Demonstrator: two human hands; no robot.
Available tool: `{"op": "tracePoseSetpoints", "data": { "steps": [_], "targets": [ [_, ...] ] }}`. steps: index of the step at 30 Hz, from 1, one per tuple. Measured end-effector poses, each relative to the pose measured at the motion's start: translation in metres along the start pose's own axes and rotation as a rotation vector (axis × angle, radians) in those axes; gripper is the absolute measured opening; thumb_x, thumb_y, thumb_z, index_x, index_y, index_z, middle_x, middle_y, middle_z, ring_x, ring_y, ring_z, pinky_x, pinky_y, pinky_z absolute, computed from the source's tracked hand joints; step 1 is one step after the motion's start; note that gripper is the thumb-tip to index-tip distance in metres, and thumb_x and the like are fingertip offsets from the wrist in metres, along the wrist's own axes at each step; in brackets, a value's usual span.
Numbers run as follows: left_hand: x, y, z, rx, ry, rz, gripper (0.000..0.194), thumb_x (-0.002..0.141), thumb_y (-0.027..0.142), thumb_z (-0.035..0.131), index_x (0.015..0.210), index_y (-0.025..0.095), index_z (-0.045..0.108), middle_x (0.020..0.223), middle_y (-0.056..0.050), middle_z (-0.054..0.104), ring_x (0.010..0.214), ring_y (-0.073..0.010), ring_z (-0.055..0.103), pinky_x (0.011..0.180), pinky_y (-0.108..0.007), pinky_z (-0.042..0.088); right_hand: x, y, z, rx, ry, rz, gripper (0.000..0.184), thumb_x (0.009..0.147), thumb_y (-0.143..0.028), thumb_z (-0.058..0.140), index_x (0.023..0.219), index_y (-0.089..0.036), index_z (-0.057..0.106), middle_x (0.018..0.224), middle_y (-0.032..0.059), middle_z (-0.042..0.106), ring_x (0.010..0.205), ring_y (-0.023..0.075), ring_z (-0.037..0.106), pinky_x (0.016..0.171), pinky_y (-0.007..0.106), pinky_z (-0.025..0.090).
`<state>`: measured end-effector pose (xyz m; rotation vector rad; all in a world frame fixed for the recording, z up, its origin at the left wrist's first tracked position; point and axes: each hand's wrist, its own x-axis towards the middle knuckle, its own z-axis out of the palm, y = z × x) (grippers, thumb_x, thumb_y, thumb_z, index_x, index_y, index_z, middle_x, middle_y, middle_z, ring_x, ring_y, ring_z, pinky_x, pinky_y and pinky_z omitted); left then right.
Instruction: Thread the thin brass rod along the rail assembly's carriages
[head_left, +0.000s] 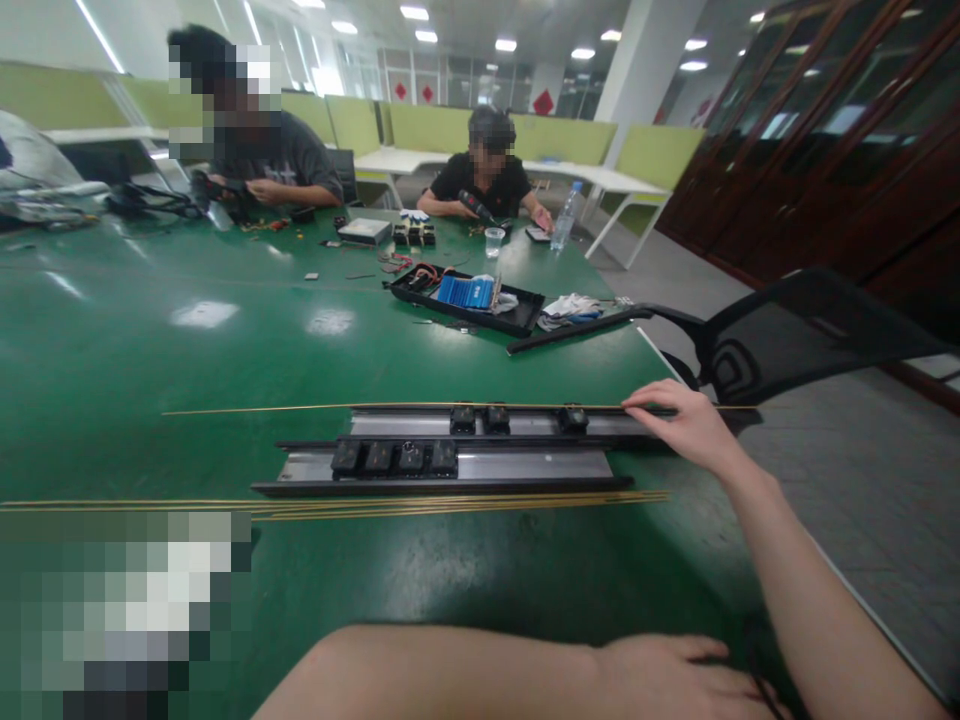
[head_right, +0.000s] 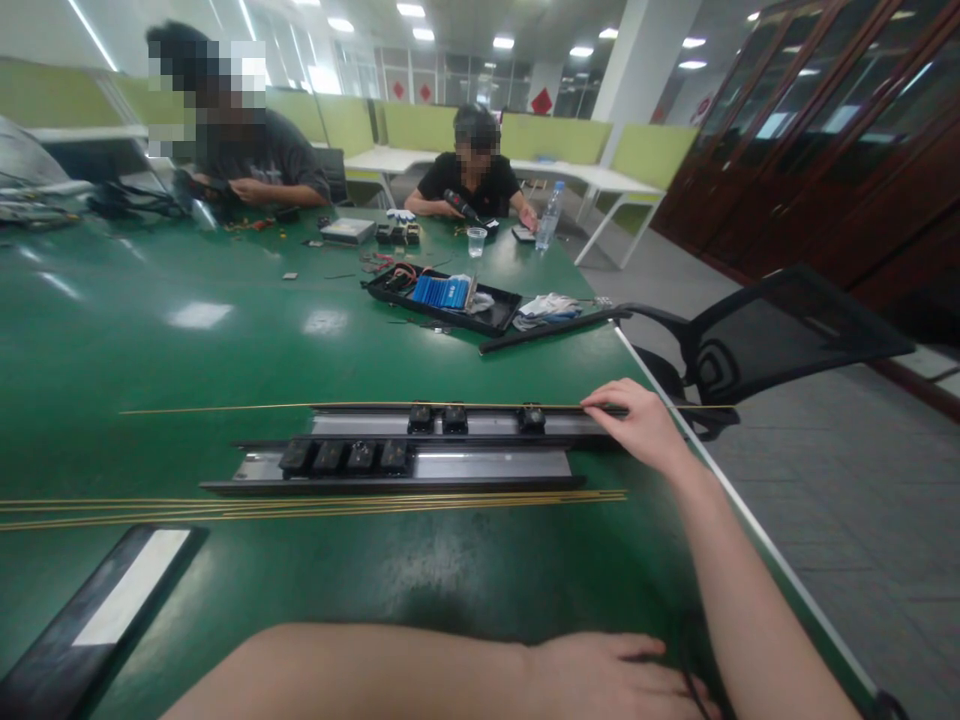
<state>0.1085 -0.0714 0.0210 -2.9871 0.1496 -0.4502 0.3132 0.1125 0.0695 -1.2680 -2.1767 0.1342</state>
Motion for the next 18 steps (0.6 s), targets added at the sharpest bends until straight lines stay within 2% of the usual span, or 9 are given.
{"op": "tracePoseSetpoints", "data": {
  "steps": [5,9,15,18],
  "targets": [
    [-0.010,-0.003,0.007,-0.066,-0.025,0.011,0.052,0.103,0.035,0.030,0.149,0.024,0.053,0.151,-0.001,0.052,0.145,-0.0162,0.042,0.118,-0.037,0.038,-0.003,0.006,0.000,-0.009,0.012,-0.008,0.016,0.091,-0.036,0.064,0.089,-0.026,0.077,0.096,0.0049,0.076,0.094,0.0252,0.069,0.086,0.041,0.055],
    [-0.016,-0.003,0.014,-0.093,0.010,-0.010,0.052,0.103,0.041,0.036,0.149,0.021,0.051,0.153,-0.004,0.049,0.147,-0.0186,0.038,0.121,-0.040,0.033,-0.004,0.009,-0.002,-0.015,0.018,-0.001,0.016,0.090,-0.037,0.065,0.088,-0.027,0.077,0.094,0.0044,0.076,0.093,0.0256,0.069,0.086,0.042,0.055],
    [-0.019,-0.009,0.019,-0.207,0.045,0.005,0.059,0.100,0.059,0.041,0.135,0.017,0.062,0.147,-0.009,0.055,0.142,-0.0219,0.045,0.115,-0.040,0.041,-0.007,0.011,-0.007,-0.017,0.020,0.013,0.017,0.091,-0.037,0.064,0.088,-0.027,0.077,0.095,0.0048,0.076,0.093,0.0258,0.069,0.087,0.043,0.055],
    [-0.031,-0.022,0.021,-0.264,0.106,-0.061,0.055,0.100,0.057,0.043,0.127,0.014,0.065,0.139,-0.010,0.061,0.136,-0.0224,0.050,0.112,-0.039,0.043,-0.008,0.012,-0.008,-0.019,0.035,0.023,0.018,0.091,-0.038,0.064,0.087,-0.026,0.077,0.095,0.0054,0.076,0.092,0.0261,0.070,0.086,0.043,0.055]
  ]
}}
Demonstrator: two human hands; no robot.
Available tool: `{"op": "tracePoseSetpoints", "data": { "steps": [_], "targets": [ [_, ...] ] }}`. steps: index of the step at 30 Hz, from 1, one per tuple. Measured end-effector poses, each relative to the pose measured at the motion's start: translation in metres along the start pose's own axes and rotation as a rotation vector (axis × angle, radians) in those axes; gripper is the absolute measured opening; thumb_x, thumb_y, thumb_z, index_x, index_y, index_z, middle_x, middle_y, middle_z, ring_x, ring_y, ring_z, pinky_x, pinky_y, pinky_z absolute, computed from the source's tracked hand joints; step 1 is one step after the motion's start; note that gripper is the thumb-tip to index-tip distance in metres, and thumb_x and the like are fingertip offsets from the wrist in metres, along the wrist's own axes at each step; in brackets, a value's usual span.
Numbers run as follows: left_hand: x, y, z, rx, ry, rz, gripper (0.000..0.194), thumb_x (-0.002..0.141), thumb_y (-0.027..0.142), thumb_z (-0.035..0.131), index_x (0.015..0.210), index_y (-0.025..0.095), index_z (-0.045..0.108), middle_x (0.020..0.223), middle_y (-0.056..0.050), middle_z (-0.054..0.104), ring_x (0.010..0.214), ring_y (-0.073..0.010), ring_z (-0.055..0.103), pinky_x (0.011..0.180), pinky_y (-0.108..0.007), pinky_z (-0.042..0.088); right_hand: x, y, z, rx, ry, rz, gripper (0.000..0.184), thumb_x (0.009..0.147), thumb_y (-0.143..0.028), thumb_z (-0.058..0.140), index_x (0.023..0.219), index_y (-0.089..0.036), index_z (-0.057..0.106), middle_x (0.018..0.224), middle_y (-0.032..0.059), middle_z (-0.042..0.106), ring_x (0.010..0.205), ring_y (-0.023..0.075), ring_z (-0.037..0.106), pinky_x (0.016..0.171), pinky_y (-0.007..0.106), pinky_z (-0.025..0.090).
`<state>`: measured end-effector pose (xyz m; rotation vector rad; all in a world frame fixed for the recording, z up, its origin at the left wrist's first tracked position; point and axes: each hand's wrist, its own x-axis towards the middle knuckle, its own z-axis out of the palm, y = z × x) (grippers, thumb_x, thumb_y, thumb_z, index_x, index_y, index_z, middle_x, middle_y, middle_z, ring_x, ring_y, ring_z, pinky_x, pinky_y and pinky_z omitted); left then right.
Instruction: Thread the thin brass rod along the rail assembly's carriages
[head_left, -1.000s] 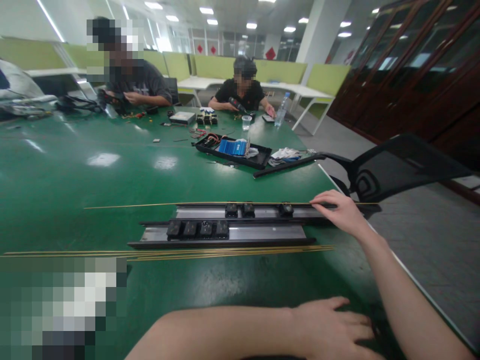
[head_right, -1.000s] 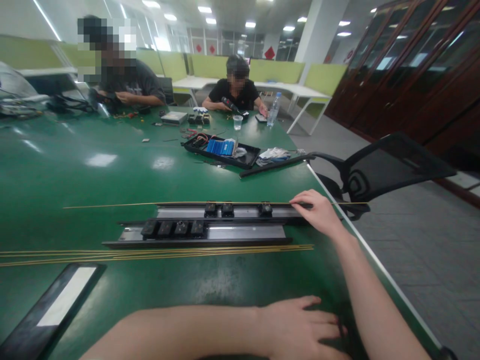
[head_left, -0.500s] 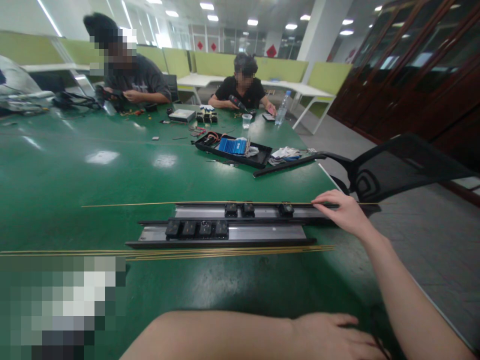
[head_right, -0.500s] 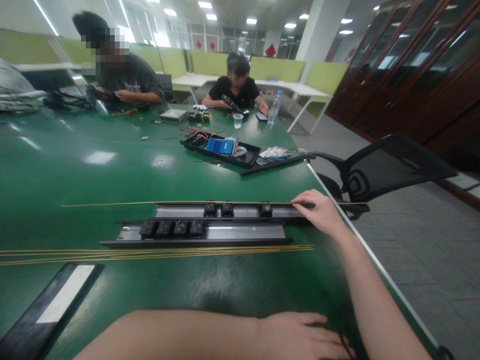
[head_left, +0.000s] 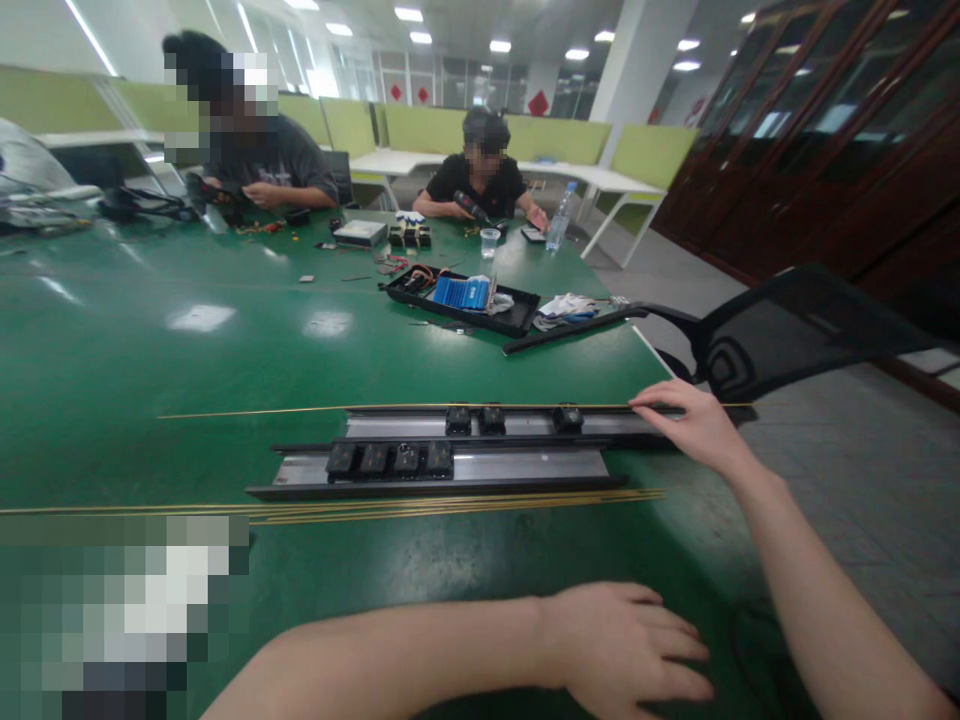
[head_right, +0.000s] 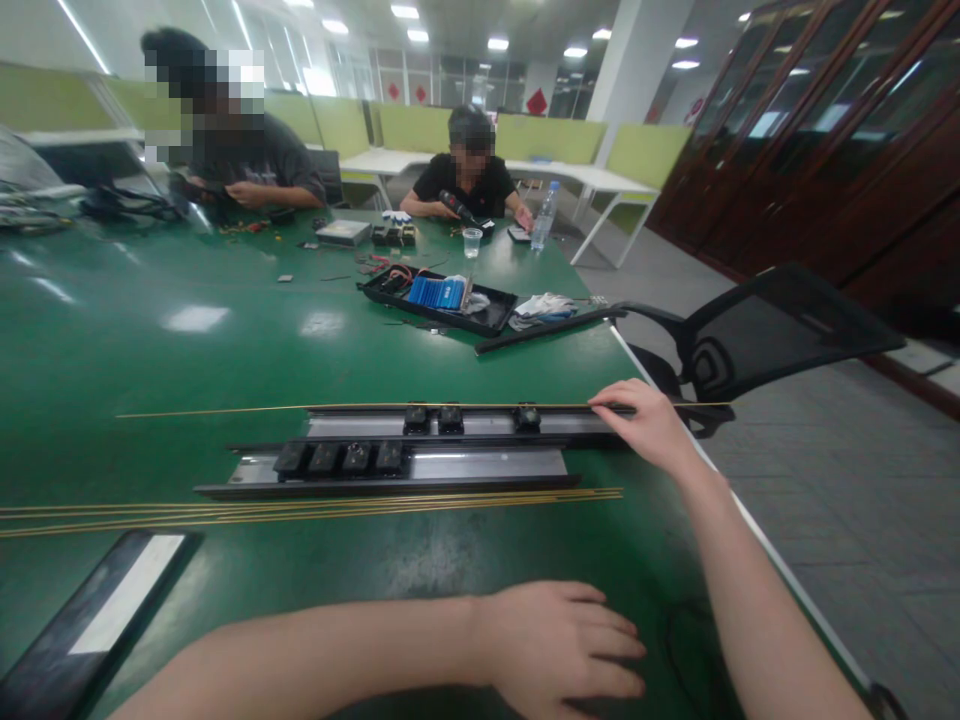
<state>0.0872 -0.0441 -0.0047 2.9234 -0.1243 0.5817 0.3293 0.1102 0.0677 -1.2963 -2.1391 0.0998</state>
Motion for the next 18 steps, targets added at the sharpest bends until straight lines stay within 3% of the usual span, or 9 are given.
{"op": "tracePoseSetpoints", "data": {
  "steps": [4,9,13,18],
  "targets": [
    [-0.028,-0.024,-0.019,-0.017,0.027,-0.115,0.046,0.102,0.048,0.044,0.124,0.013,0.064,0.131,-0.011,0.066,0.127,-0.0236,0.057,0.106,-0.038,0.046,-0.002,0.002,-0.001,-0.005,0.022,-0.004,0.019,0.090,-0.040,0.064,0.086,-0.027,0.077,0.093,0.0052,0.076,0.091,0.0264,0.070,0.086,0.044,0.055],
    [-0.064,-0.042,-0.046,0.000,0.020,-0.265,0.036,0.102,0.039,0.047,0.122,0.014,0.064,0.130,-0.012,0.066,0.130,-0.0251,0.056,0.113,-0.039,0.040,-0.004,0.006,-0.002,-0.025,0.032,-0.003,0.018,0.090,-0.039,0.064,0.086,-0.027,0.077,0.094,0.0050,0.076,0.093,0.0262,0.069,0.087,0.044,0.055],
    [-0.078,-0.046,-0.051,-0.032,0.063,-0.372,0.036,0.101,0.038,0.050,0.125,0.014,0.063,0.131,-0.013,0.065,0.128,-0.0237,0.057,0.112,-0.038,0.043,-0.005,0.007,-0.003,-0.034,0.035,0.009,0.018,0.090,-0.040,0.064,0.086,-0.028,0.077,0.094,0.0048,0.076,0.094,0.0268,0.069,0.088,0.045,0.055],
    [-0.079,-0.046,-0.047,-0.053,0.066,-0.399,0.037,0.101,0.039,0.050,0.125,0.014,0.063,0.133,-0.013,0.064,0.129,-0.0240,0.057,0.112,-0.037,0.043,-0.005,0.008,-0.004,-0.036,0.054,-0.003,0.017,0.090,-0.039,0.065,0.087,-0.028,0.077,0.093,0.0053,0.076,0.094,0.0267,0.069,0.089,0.045,0.055]
  ]
}}
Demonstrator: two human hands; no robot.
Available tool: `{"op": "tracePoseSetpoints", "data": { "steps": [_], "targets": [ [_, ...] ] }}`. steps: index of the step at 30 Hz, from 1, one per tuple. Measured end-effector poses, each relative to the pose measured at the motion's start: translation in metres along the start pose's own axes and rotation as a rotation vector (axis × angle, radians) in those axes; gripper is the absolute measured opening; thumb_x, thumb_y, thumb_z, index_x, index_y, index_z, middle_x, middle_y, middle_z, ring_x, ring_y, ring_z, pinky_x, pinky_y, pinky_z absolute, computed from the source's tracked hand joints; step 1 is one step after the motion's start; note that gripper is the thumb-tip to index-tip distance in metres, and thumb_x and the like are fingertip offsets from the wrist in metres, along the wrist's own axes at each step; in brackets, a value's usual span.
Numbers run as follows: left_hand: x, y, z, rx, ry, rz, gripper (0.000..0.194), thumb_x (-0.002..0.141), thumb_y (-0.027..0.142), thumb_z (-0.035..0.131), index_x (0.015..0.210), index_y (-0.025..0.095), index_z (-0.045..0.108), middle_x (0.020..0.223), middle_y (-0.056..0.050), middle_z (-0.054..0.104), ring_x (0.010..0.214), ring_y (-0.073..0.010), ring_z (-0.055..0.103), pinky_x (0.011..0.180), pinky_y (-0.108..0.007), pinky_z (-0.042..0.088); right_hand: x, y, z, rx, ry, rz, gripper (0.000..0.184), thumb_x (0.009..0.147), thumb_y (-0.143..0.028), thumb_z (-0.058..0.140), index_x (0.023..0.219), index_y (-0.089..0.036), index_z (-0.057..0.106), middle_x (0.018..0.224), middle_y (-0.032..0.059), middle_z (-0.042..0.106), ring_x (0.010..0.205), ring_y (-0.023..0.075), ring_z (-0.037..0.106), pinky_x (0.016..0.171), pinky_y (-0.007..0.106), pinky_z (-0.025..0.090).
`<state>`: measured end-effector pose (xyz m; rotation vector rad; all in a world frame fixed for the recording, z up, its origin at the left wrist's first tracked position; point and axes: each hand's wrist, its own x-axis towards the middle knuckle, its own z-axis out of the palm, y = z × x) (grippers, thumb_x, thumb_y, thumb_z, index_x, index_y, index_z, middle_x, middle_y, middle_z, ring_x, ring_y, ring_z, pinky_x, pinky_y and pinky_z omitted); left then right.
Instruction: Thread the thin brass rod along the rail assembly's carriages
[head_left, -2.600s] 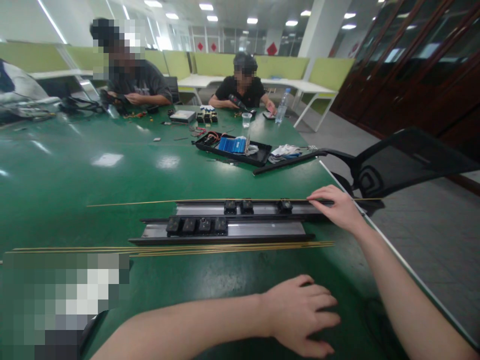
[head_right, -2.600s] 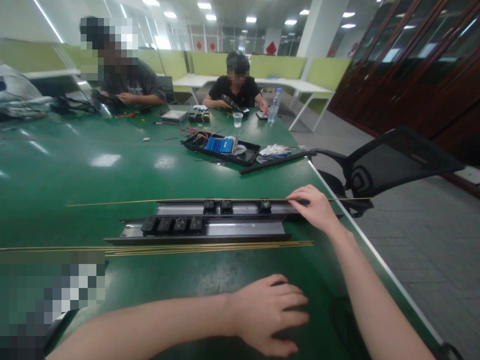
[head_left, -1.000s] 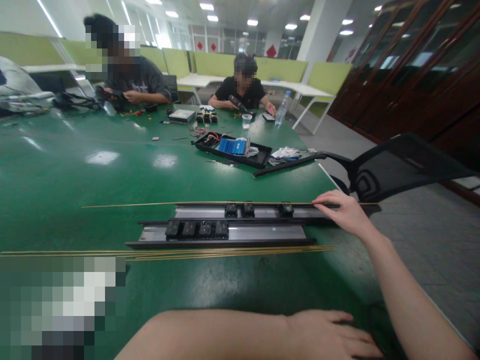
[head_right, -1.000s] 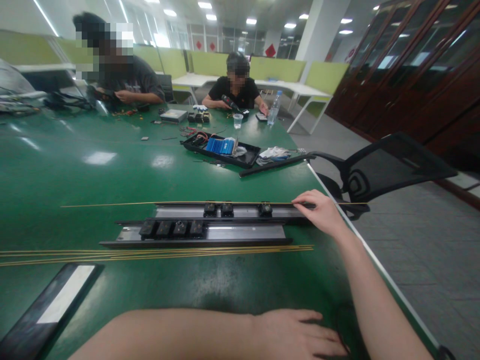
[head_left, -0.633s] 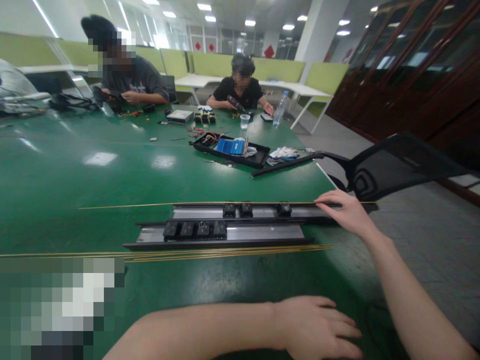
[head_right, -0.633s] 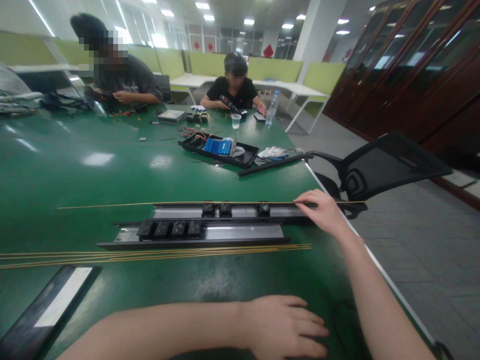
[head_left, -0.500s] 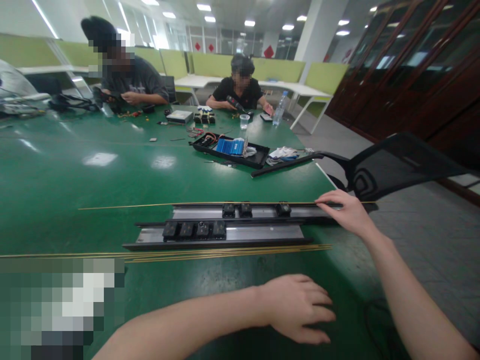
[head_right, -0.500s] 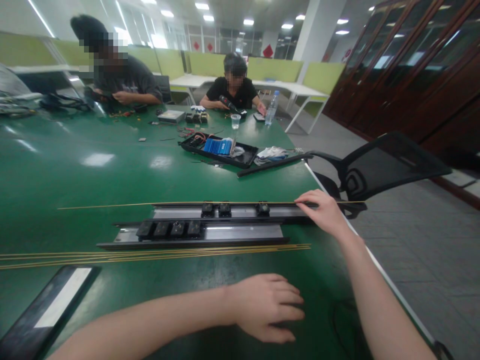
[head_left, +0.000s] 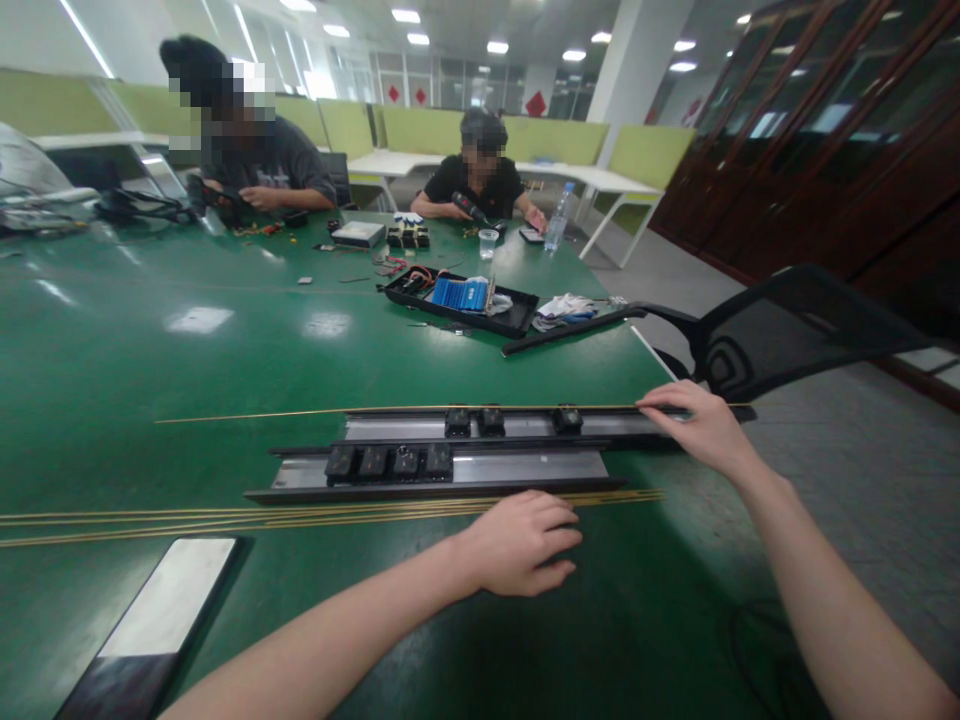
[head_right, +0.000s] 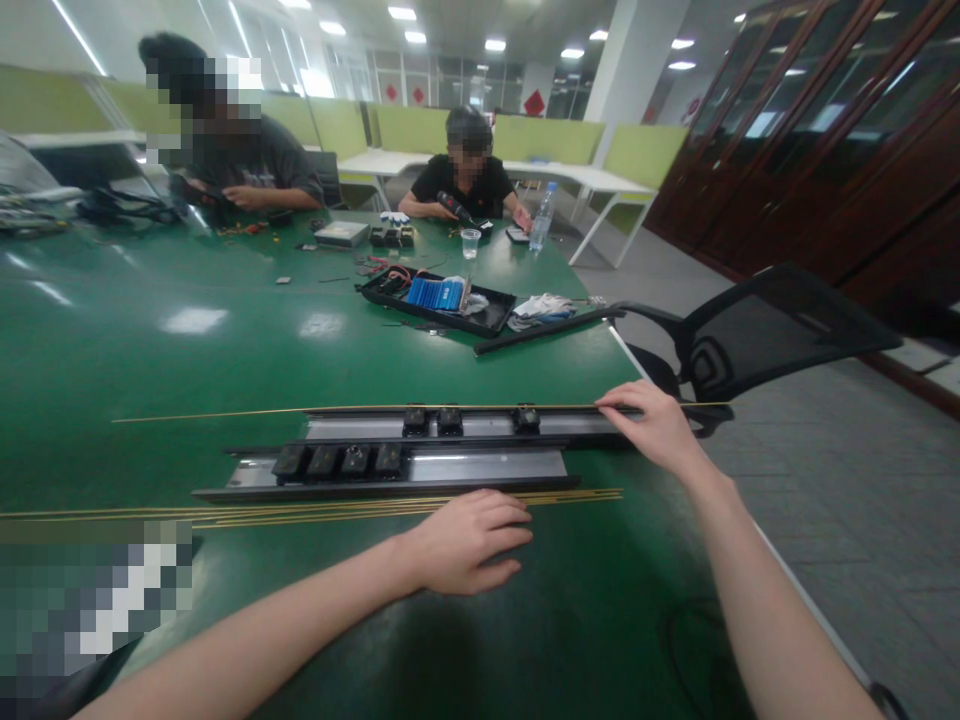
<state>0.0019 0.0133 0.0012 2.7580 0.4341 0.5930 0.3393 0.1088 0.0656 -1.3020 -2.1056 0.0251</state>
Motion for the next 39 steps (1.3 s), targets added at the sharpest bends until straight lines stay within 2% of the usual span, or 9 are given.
{"op": "tracePoseSetpoints", "data": {
  "steps": [21,39],
  "targets": [
    [0.000,0.002,0.001,-0.006,0.007,-0.034,0.034,0.098,0.036,0.055,0.123,0.015,0.065,0.132,-0.012,0.064,0.128,-0.0246,0.057,0.110,-0.039,0.046,-0.003,0.003,-0.007,-0.009,0.005,0.028,0.019,0.088,-0.043,0.065,0.085,-0.029,0.077,0.094,0.0057,0.077,0.093,0.0279,0.069,0.088,0.047,0.056],
    [0.000,0.000,0.003,0.015,0.015,-0.021,0.034,0.098,0.037,0.053,0.121,0.015,0.066,0.130,-0.012,0.065,0.126,-0.0243,0.058,0.108,-0.038,0.047,-0.006,0.015,-0.009,-0.038,-0.006,0.001,0.019,0.091,-0.039,0.064,0.088,-0.025,0.077,0.093,0.0075,0.076,0.092,0.0267,0.068,0.085,0.042,0.055]
  ]
}}
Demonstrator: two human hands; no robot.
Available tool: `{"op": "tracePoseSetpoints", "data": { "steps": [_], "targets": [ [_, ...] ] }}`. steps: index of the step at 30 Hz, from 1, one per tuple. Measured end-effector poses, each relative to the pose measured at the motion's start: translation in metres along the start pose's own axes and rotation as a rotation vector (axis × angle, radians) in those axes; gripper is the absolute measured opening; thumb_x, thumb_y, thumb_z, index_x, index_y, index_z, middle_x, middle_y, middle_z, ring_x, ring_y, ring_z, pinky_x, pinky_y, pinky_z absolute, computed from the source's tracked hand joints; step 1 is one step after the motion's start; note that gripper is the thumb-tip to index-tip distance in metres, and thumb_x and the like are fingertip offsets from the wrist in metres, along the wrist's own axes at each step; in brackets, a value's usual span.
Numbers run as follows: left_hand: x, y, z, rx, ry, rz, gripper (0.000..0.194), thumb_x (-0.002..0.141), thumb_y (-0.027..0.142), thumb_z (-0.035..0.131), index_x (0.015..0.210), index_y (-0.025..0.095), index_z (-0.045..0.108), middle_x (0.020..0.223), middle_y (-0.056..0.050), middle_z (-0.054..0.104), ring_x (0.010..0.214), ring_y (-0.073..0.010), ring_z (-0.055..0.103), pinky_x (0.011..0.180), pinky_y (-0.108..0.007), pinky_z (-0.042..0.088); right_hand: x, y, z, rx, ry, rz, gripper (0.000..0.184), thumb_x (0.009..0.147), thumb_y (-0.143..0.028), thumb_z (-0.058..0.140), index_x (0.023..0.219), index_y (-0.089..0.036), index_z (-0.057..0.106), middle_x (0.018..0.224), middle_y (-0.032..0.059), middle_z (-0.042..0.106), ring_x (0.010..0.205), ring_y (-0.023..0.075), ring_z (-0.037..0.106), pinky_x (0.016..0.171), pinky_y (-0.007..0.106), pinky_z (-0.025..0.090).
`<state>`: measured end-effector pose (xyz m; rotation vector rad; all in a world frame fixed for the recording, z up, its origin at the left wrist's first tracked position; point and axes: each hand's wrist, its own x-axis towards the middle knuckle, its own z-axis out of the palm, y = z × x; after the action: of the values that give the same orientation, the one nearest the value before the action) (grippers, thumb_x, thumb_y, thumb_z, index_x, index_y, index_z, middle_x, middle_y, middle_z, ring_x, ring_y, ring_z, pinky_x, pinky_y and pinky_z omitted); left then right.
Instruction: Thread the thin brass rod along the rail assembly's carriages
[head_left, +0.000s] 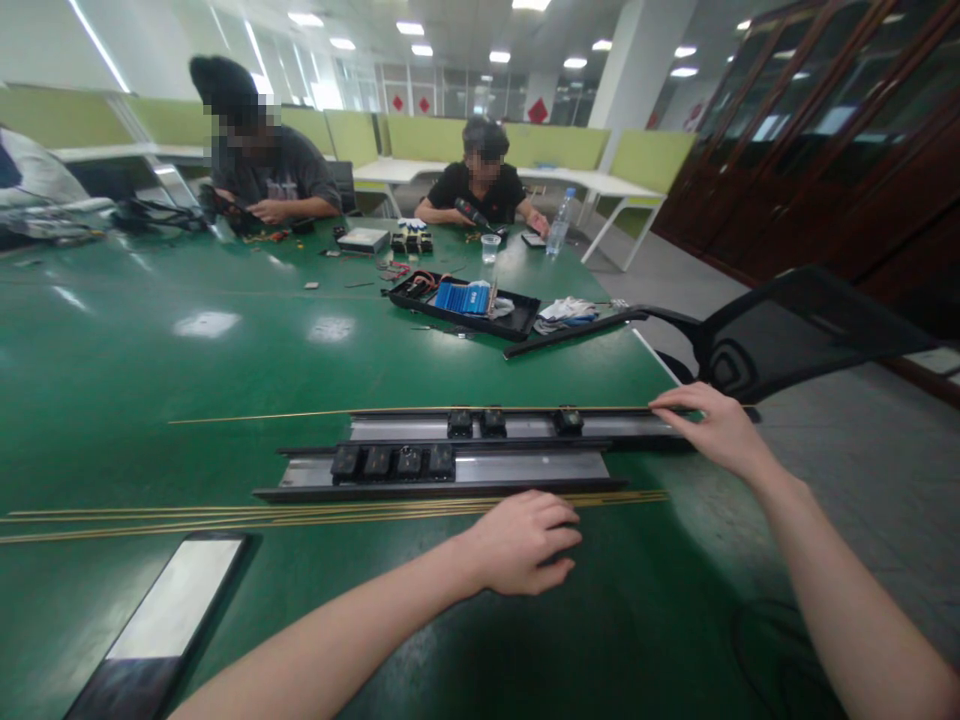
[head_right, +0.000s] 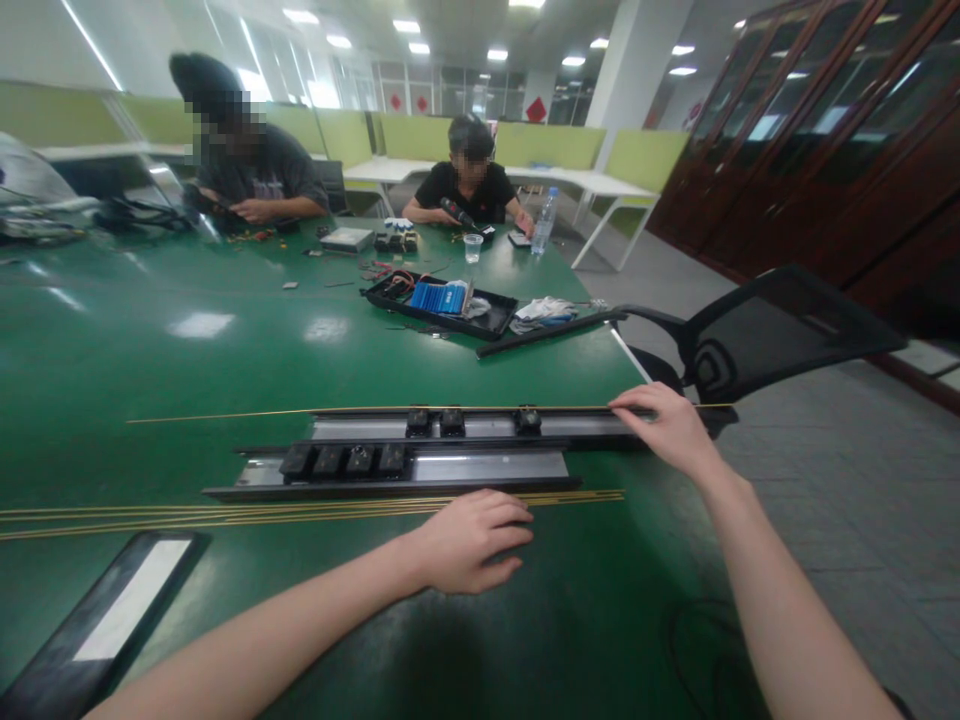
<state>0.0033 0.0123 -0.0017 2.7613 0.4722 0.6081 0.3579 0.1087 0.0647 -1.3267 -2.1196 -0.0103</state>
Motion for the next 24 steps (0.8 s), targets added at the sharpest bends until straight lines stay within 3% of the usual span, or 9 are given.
{"op": "tracePoseSetpoints", "data": {
  "steps": [12,24],
  "targets": [
    [0.000,0.001,-0.002,0.007,0.008,0.005,0.035,0.099,0.037,0.052,0.121,0.014,0.066,0.132,-0.012,0.064,0.126,-0.0240,0.058,0.109,-0.037,0.045,-0.001,0.004,-0.008,-0.023,-0.031,0.038,0.022,0.091,-0.041,0.063,0.089,-0.025,0.077,0.096,0.0080,0.076,0.094,0.0270,0.068,0.079,0.039,0.054],
    [-0.001,-0.002,0.003,0.011,0.033,0.012,0.033,0.097,0.037,0.054,0.119,0.015,0.067,0.129,-0.012,0.066,0.122,-0.0247,0.060,0.107,-0.037,0.047,-0.005,0.027,-0.011,-0.075,-0.016,0.037,0.025,0.089,-0.043,0.063,0.089,-0.023,0.077,0.093,0.0072,0.077,0.093,0.0260,0.067,0.086,0.040,0.052]
  ]
}}
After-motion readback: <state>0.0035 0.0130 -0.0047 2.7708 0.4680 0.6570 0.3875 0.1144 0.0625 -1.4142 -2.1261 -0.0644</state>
